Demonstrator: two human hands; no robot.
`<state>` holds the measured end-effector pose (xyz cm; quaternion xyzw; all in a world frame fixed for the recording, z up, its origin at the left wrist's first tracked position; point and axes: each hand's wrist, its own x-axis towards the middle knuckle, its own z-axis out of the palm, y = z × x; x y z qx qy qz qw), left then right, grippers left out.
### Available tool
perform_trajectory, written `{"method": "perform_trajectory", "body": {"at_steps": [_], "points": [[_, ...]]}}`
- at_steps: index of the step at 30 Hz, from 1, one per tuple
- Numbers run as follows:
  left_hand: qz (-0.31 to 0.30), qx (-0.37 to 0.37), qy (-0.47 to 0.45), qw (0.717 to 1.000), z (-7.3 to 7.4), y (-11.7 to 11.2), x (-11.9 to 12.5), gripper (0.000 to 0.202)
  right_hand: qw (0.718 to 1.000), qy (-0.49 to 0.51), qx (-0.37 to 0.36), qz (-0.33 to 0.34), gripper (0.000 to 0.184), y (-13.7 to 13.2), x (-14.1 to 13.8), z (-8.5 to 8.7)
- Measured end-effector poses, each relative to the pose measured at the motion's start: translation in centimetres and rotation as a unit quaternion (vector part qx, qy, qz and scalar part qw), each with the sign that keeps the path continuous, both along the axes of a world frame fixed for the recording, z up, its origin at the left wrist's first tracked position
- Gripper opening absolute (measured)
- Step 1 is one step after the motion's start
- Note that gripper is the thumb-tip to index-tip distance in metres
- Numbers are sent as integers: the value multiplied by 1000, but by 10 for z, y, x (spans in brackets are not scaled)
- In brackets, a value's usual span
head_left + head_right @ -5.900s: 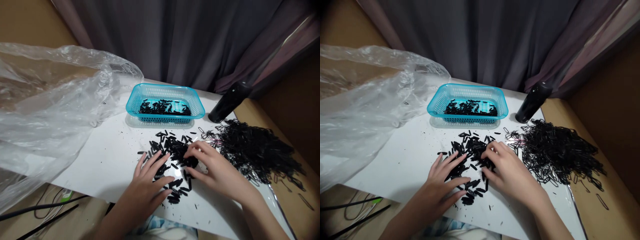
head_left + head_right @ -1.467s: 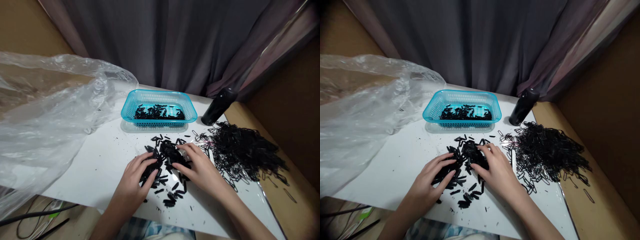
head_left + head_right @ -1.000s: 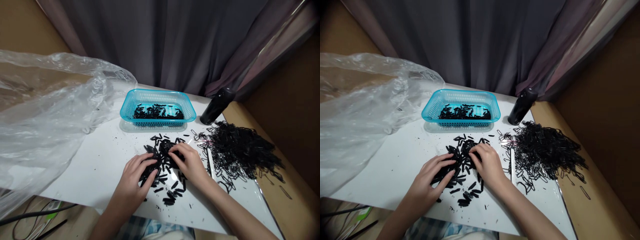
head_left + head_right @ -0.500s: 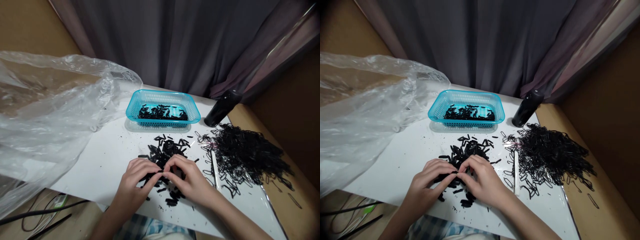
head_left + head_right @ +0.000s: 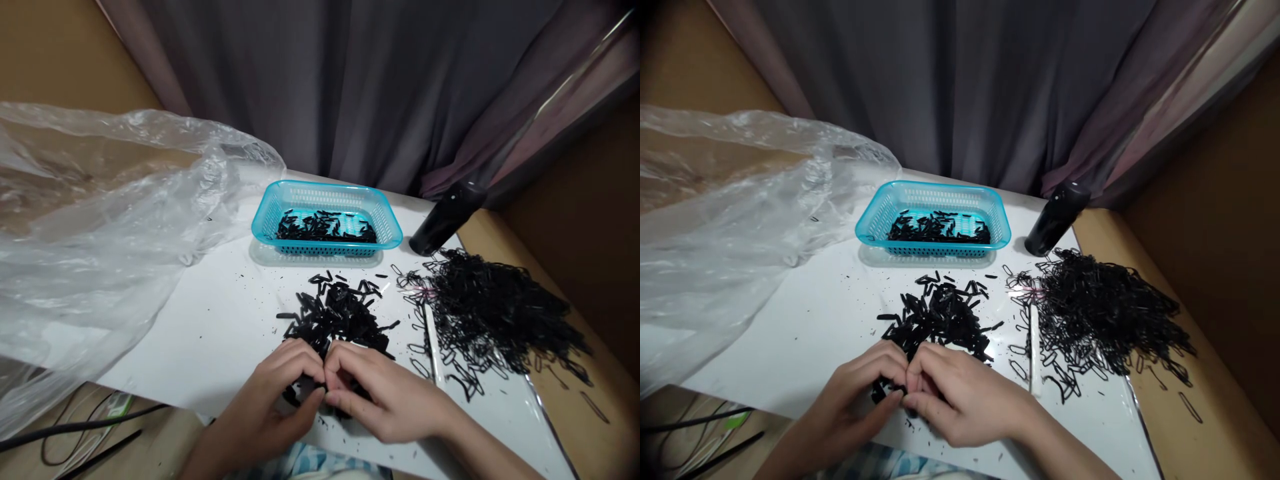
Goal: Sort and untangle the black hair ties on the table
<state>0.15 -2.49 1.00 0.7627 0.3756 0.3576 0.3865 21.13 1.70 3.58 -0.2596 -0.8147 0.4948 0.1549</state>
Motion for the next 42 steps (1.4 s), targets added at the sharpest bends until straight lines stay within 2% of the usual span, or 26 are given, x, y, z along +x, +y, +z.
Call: {"method": "perform_trajectory", "body": {"at_steps": [3,6,9,12,17,19,22,26,30,34,37,42], "points": [[-9,-6,-12,1000,-1,-2,0,14,997,34,-66,-2,13,-1,-1,-6],[-32,-34,-30,998,-2,-2,-1,14,981,78,-176,5,16,-2,-1,-12],[-34,-47,-40,998,-2,-2,-2,15,967,93,-237,-6,15,-3,-2,-17],[-6,-39,-51,998,-2,-1,-2,17,967,98,-234,-38,15,-4,-6,-18],[60,-24,-38,997,-4,-1,1,15,971,146,-152,-116,12,-7,-12,-16],[84,-11,-21,996,-6,-1,2,14,966,162,-153,-133,12,-8,-14,-15],[107,-6,-26,994,-8,0,1,15,936,200,-255,-139,14,-9,-13,-16],[103,-36,-64,992,-6,2,2,16,882,246,-389,-105,22,-6,-11,-18],[138,-42,-84,986,-5,1,7,14,839,267,-467,-84,27,-1,-12,-19],[204,-8,-75,976,-5,-1,14,15,820,275,-493,-96,29,2,-14,-17],[231,-45,-97,967,-4,-1,17,14,831,259,-482,-101,29,4,-14,-19],[260,-169,-180,933,-1,-3,21,17,891,173,-399,-128,27,7,-9,-19]]}}
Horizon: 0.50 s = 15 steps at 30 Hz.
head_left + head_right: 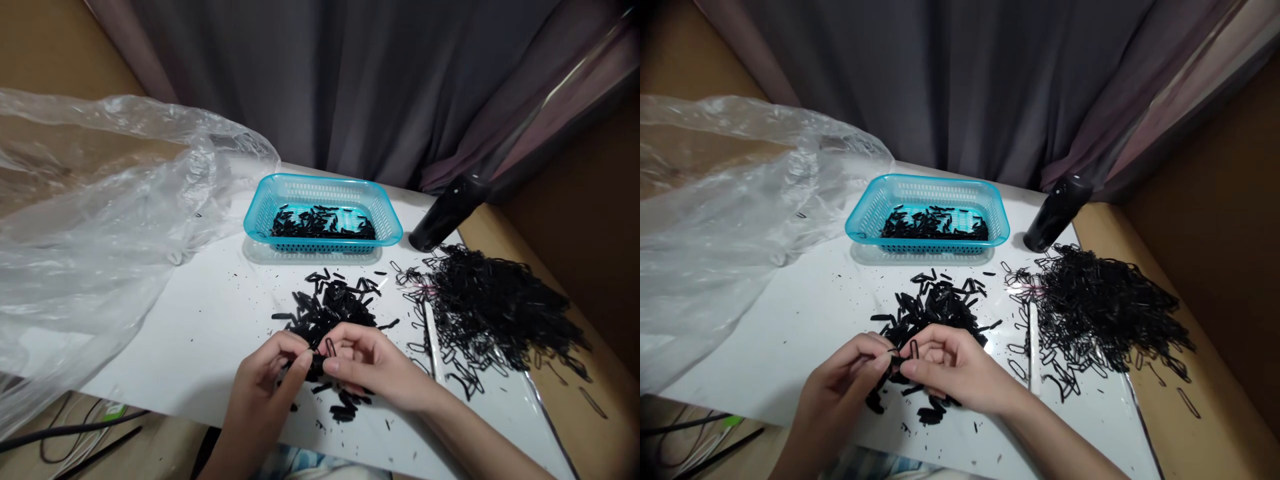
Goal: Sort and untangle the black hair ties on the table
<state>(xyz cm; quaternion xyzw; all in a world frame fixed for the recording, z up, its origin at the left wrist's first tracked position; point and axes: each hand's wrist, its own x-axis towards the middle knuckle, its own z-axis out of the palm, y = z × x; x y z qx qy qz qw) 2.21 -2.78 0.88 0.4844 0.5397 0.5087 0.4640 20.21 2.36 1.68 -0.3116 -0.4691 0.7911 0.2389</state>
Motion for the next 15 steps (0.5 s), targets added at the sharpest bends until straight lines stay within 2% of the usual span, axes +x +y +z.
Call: {"method": "perform_trajectory", "body": {"at_steps": [2,4,7,9,11,15], "points": [[5,-40,-48,998,1,-1,1,22,1000,-16,13,-4,27,1,1,1],[-29,-78,-102,991,0,-1,1,28,1000,-8,15,-3,30,2,1,1],[-97,-136,-214,962,-3,1,1,34,1000,4,19,-14,32,2,1,1],[-120,-159,-263,944,-4,2,2,37,999,2,25,-24,32,2,1,1],[-124,-165,-247,947,-3,2,3,38,999,-4,21,-27,33,1,1,4],[-80,-145,-120,979,4,1,4,33,1000,-21,9,-20,36,0,2,8]]}}
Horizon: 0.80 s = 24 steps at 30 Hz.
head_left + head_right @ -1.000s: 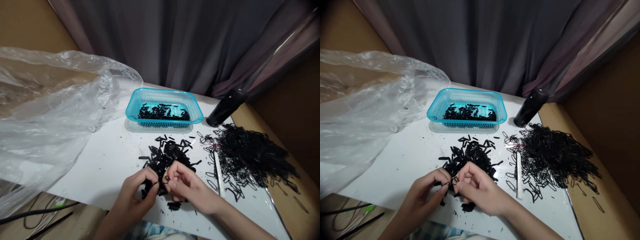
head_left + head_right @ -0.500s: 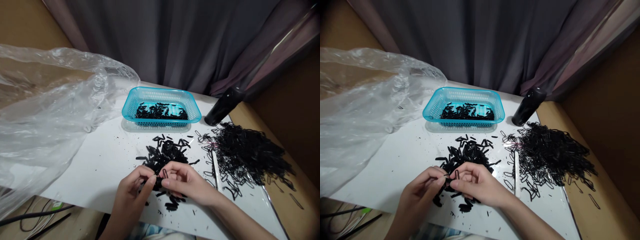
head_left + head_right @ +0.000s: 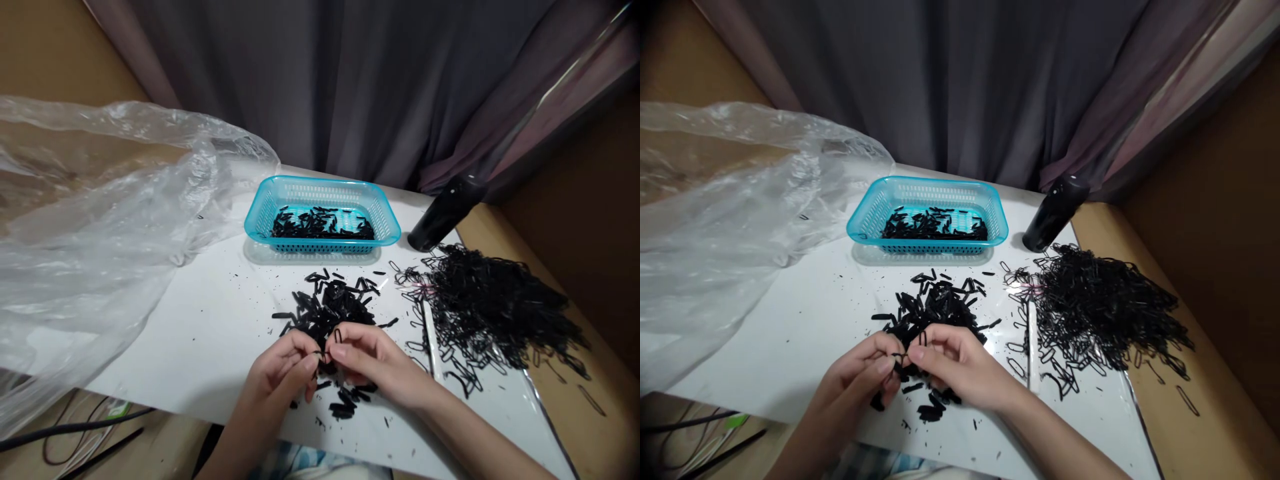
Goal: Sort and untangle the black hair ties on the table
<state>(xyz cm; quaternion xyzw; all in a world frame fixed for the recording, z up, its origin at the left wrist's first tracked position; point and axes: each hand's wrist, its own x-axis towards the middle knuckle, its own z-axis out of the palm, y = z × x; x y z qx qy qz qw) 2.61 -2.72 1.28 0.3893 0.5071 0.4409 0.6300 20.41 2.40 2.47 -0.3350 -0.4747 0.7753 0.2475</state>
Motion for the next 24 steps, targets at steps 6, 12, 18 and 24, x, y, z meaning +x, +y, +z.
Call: {"method": "perform_trajectory", "body": {"at_steps": [6,12,18,24], "points": [[-32,76,65,994,-2,0,-1,26,1000,-5,11,-6,33,0,2,-4],[-48,49,31,997,-10,4,-6,27,987,117,-114,-14,34,-1,-3,-10],[-31,17,-44,998,-16,8,-5,27,978,150,-142,-34,34,0,-6,-11],[-91,-82,-220,968,-9,12,3,30,986,106,-130,-9,38,-3,-3,-6]]}}
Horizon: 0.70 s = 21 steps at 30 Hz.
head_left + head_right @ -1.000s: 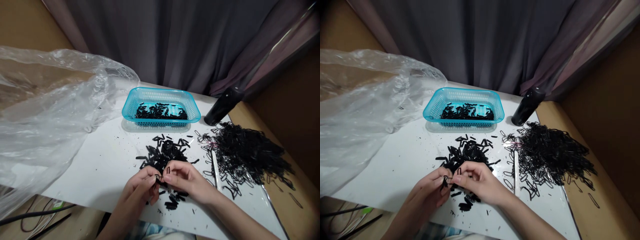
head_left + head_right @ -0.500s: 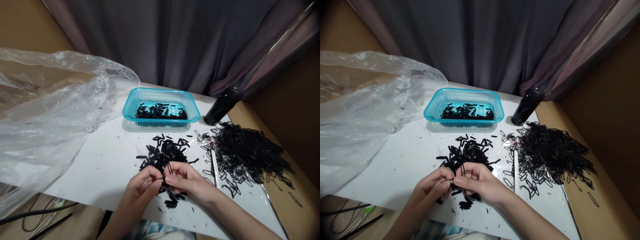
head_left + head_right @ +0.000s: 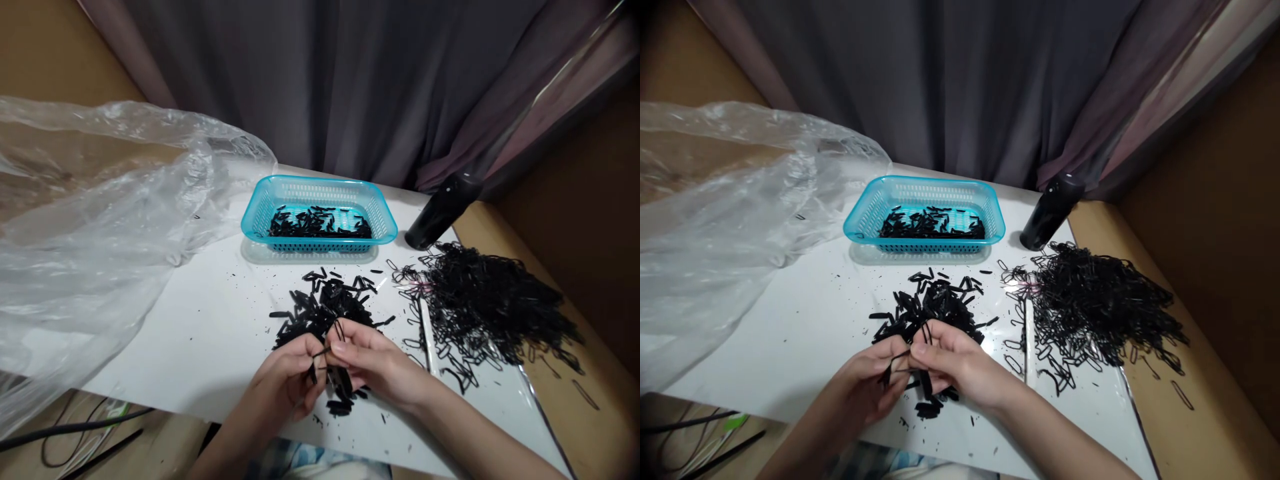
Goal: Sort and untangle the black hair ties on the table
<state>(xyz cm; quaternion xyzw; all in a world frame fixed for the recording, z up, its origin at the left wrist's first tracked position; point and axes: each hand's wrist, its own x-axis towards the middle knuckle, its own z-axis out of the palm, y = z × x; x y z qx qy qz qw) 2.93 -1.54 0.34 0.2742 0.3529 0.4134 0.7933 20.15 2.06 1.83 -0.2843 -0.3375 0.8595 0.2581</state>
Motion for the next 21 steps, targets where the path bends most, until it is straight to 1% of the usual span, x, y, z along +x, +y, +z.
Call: {"method": "perform_trajectory", "body": {"at_steps": [2,5,9,12,14,16,18,19,21], "points": [[-32,-21,-25,999,5,1,2,31,999,-39,35,1,39,0,1,2],[-48,-24,-29,998,7,3,1,32,997,-57,59,2,40,1,2,4],[-58,0,-42,997,-2,2,-2,32,996,-40,82,-7,40,3,2,6],[-59,27,-43,997,-7,2,-3,31,994,-46,96,-8,39,4,2,8],[-56,42,-36,997,-7,1,-2,30,993,-52,106,-11,38,4,2,8],[-63,55,-14,996,-4,1,-2,27,992,-55,116,-13,37,4,3,7],[-68,61,17,996,1,0,-3,25,991,-54,121,-33,34,7,7,8],[-60,60,39,996,4,-1,-3,25,989,-60,124,-54,32,10,10,9],[-24,63,95,993,7,-4,-5,28,976,-98,154,-118,29,17,23,15]]}}
